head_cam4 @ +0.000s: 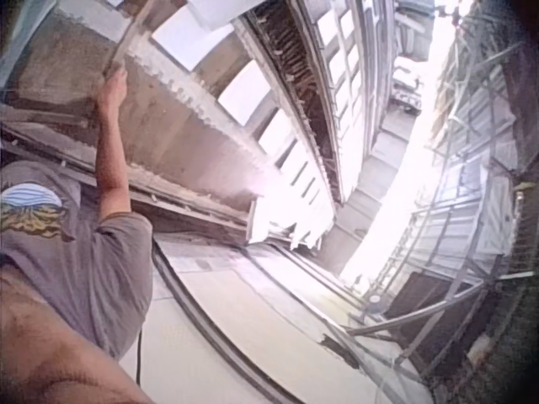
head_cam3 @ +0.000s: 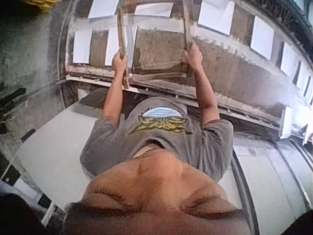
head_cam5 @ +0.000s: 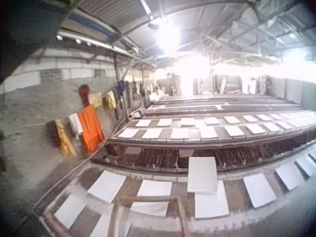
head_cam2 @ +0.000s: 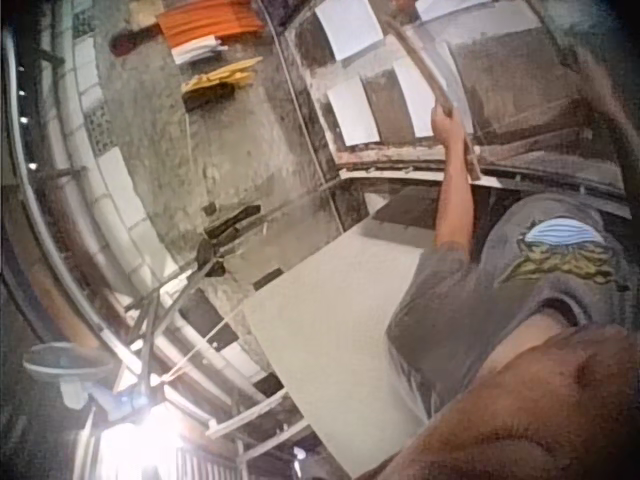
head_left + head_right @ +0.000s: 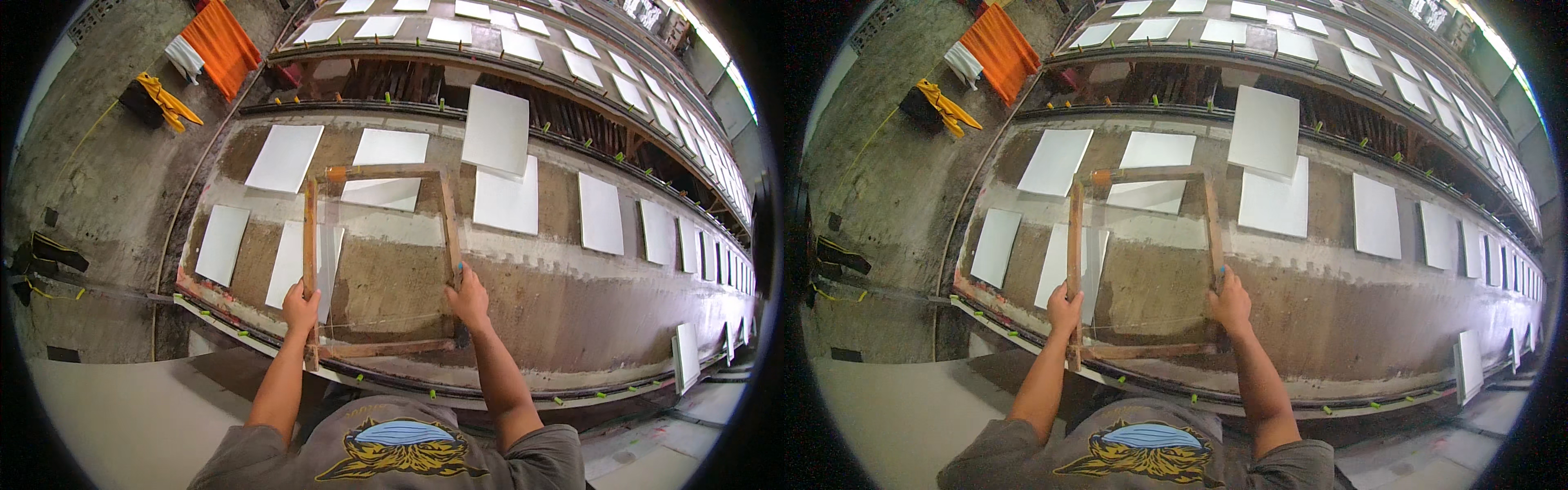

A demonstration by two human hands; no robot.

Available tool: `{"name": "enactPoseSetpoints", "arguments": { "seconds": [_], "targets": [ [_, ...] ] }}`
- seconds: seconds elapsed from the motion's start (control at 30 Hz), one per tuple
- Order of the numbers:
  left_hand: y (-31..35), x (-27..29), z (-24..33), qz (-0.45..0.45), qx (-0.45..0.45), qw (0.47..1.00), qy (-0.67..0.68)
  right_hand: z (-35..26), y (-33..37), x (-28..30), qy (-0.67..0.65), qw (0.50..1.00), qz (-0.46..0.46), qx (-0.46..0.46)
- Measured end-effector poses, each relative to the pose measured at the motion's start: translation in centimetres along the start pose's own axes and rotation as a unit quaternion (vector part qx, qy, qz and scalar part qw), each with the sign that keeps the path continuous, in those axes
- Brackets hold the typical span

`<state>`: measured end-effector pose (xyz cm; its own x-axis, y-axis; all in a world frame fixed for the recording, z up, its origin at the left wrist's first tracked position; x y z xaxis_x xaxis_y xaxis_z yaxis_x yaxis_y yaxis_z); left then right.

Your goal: The person repeatedly places white square tiles into a wooden frame on a concrete floor, presses them down, and then removes them. The person stacks the tiles in a pile and continues the cycle of picking up tiles, placing them in the frame, and removing them.

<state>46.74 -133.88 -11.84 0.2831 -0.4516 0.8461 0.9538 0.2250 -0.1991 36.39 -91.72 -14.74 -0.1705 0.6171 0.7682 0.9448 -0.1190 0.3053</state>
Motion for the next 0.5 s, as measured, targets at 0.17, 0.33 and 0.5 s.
{"name": "enactPoseSetpoints", "arguments": {
  "seconds": [0.17, 0.33, 0.5],
  "targets": [
    [-0.4, 0.7, 0.8, 0.020, -0.042, 0.999, 0.009, -0.8, 1.4, 1.2, -0.001, 1.000, 0.012, -0.021],
    [-1.7, -0.8, 3.3, 0.037, -0.065, 0.995, 0.060, 1.9, 2.4, 3.3, 0.010, 0.994, 0.105, -0.021],
    [-2.4, -4.3, 5.7, 0.017, -0.102, 0.990, 0.092, 4.5, 4.5, 6.2, -0.004, 0.990, 0.116, -0.079]
  ]
}}
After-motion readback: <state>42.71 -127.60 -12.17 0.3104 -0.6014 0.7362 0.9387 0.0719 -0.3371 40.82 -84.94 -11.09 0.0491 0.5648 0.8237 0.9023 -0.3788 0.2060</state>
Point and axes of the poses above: each hand's wrist, its own y-axis away from the middle knuckle, its own x-axis out of the back of the hand, z = x × y, the point moved 4 cm from there along -y, towards the middle knuckle, and after that the axes turned 15 degrees about -x, right-handed, at the moved point
